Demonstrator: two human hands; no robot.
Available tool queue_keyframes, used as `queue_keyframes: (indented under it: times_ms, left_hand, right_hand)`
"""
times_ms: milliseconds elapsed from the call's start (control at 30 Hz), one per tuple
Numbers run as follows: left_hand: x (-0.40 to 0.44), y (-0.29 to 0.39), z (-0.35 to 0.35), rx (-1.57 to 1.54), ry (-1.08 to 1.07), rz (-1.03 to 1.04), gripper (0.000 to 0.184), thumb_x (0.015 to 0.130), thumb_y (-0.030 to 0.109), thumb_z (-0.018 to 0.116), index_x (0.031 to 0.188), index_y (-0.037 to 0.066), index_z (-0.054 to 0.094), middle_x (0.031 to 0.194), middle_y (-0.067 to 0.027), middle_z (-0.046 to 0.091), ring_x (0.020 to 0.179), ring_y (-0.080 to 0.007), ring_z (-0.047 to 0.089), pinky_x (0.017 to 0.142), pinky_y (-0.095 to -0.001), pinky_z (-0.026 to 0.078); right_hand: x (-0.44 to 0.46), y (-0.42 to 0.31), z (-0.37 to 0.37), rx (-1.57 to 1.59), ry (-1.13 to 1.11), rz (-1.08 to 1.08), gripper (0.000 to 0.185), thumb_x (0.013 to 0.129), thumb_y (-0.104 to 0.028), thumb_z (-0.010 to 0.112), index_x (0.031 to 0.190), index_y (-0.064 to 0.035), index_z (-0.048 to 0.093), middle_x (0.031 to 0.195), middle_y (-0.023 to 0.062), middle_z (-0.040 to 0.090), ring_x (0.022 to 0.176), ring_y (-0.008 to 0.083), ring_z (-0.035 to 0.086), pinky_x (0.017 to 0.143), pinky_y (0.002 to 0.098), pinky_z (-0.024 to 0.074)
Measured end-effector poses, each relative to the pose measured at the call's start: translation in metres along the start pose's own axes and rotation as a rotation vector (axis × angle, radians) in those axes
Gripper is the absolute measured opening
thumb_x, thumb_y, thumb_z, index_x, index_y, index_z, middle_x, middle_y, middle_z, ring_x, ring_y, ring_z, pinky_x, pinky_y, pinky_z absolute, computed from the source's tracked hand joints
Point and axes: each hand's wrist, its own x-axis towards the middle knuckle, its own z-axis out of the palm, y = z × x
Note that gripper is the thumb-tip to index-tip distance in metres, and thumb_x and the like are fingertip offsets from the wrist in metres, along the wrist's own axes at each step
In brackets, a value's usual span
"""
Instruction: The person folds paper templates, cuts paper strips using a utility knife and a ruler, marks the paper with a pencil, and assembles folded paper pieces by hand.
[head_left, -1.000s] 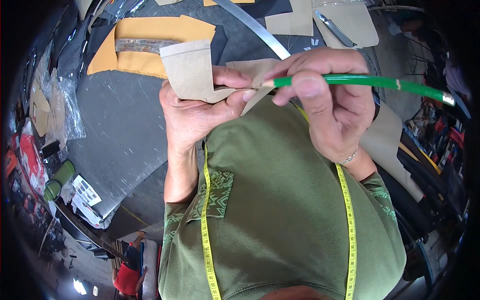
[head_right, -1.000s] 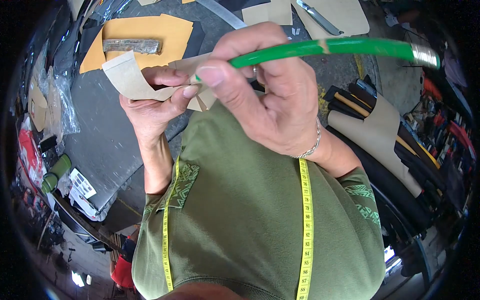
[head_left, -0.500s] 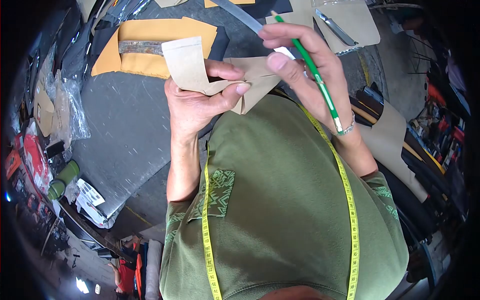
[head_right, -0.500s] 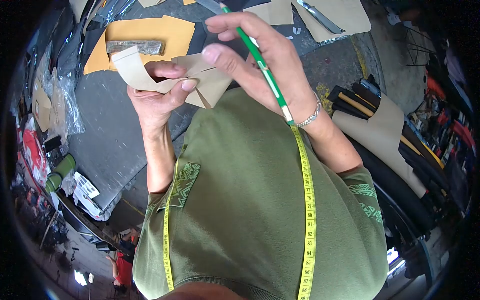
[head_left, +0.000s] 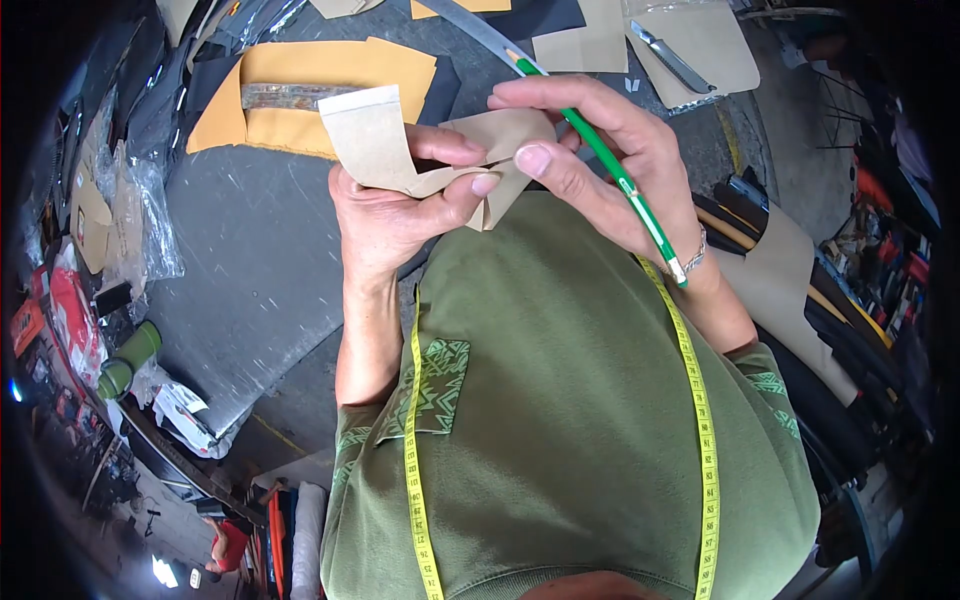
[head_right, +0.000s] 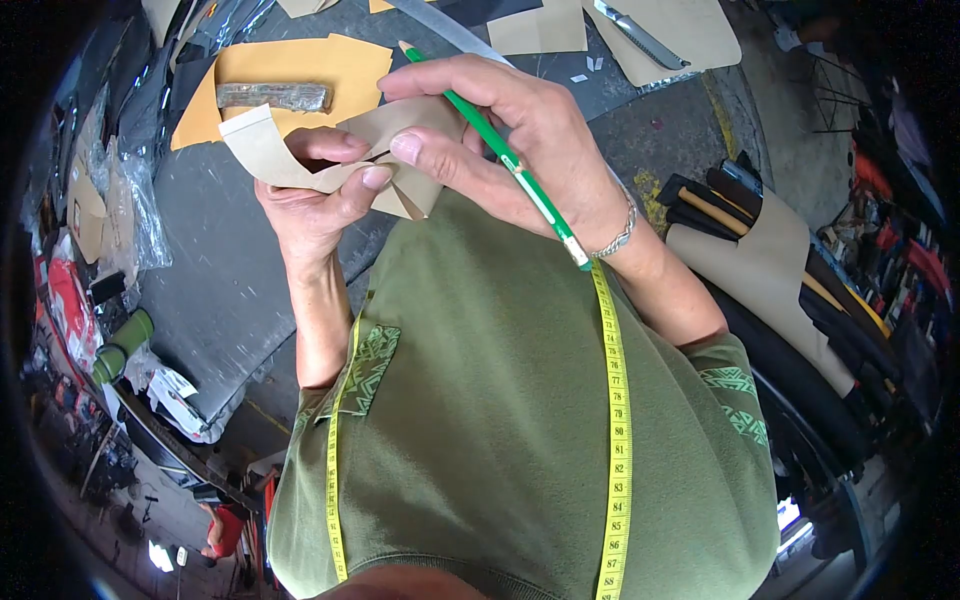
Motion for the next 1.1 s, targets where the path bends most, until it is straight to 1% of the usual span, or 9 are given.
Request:
queue_keyframes:
  times_ms: [67, 167, 367, 667, 767, 967, 1067, 1100]
  left_hand:
    - [0.000, 0.000, 0.001, -0.009, 0.012, 0.016, 0.027, 0.065, -0.001, 0.087, 0.089, 0.002, 0.073, 0.085, -0.0043, 0.073, 0.078, -0.0111, 0.069, 0.070, -0.0266, 0.058]
    - [0.000, -0.001, 0.002, -0.073, 0.031, 0.007, 0.029, 0.066, 0.000, 0.087, 0.090, 0.002, 0.073, 0.086, -0.0037, 0.073, 0.077, -0.0105, 0.068, 0.069, -0.0263, 0.057]
    - [-0.001, -0.005, -0.001, -0.021, 0.010, 0.013, 0.029, 0.066, 0.000, 0.088, 0.090, 0.001, 0.071, 0.086, -0.0036, 0.072, 0.077, -0.0105, 0.067, 0.069, -0.0264, 0.057]
    - [0.001, -0.006, 0.003, -0.100, 0.057, -0.006, 0.032, 0.065, 0.002, 0.089, 0.091, 0.001, 0.069, 0.088, -0.0040, 0.071, 0.079, -0.0109, 0.067, 0.071, -0.0270, 0.057]
    - [0.001, -0.008, 0.001, -0.055, 0.033, 0.007, 0.032, 0.066, 0.002, 0.089, 0.091, 0.002, 0.069, 0.088, -0.0036, 0.071, 0.080, -0.0110, 0.067, 0.072, -0.0270, 0.057]
    - [0.001, -0.012, 0.002, -0.070, 0.026, 0.002, 0.032, 0.066, 0.002, 0.089, 0.091, 0.002, 0.070, 0.087, -0.0030, 0.071, 0.079, -0.0109, 0.067, 0.071, -0.0269, 0.057]
    - [0.001, -0.011, 0.002, -0.076, 0.020, -0.011, 0.031, 0.066, 0.002, 0.089, 0.091, 0.002, 0.070, 0.087, -0.0030, 0.071, 0.079, -0.0108, 0.067, 0.072, -0.0267, 0.057]
    - [0.001, -0.011, 0.002, -0.069, 0.019, -0.003, 0.031, 0.066, 0.002, 0.089, 0.091, 0.002, 0.070, 0.087, -0.0030, 0.071, 0.079, -0.0108, 0.067, 0.072, -0.0267, 0.057]
  right_hand:
    - [0.000, 0.001, -0.001, -0.029, -0.008, -0.036, 0.028, 0.088, -0.019, 0.075, 0.114, -0.0086, 0.068, 0.105, 0.0039, 0.070, 0.075, 0.0089, 0.060, 0.063, 0.0240, 0.0489]
    - [0.001, 0.006, 0.001, 0.028, 0.001, -0.087, 0.027, 0.088, -0.019, 0.075, 0.112, -0.0089, 0.069, 0.106, 0.0027, 0.070, 0.076, 0.0084, 0.060, 0.061, 0.0232, 0.0485]
    - [0.001, 0.007, 0.002, 0.031, -0.003, -0.082, 0.026, 0.087, -0.016, 0.075, 0.110, -0.0090, 0.069, 0.107, 0.0012, 0.069, 0.076, 0.0087, 0.060, 0.061, 0.0227, 0.0485]
    - [0.002, 0.008, 0.001, 0.028, 0.005, -0.088, 0.027, 0.086, -0.014, 0.075, 0.112, -0.0091, 0.068, 0.108, 0.0012, 0.069, 0.076, 0.0078, 0.060, 0.060, 0.0221, 0.0483]
    - [0.002, 0.010, 0.001, 0.016, 0.003, -0.103, 0.028, 0.086, -0.013, 0.075, 0.113, -0.0087, 0.068, 0.109, 0.0014, 0.069, 0.075, 0.0077, 0.060, 0.059, 0.0217, 0.0476]
    - [0.003, 0.011, 0.000, 0.004, 0.001, -0.087, 0.029, 0.086, -0.013, 0.075, 0.113, -0.0086, 0.067, 0.107, 0.0012, 0.069, 0.075, 0.0073, 0.059, 0.060, 0.0214, 0.0464]
    - [0.002, 0.003, -0.005, -0.005, -0.076, 0.020, 0.027, 0.090, -0.010, 0.069, 0.116, -0.0050, 0.066, 0.121, 0.0082, 0.067, 0.100, 0.0117, 0.062, 0.073, 0.0227, 0.0477]
    - [0.002, 0.002, -0.005, 0.000, -0.078, 0.019, 0.027, 0.089, -0.010, 0.069, 0.115, -0.0048, 0.066, 0.121, 0.0085, 0.067, 0.100, 0.0117, 0.062, 0.073, 0.0228, 0.0478]
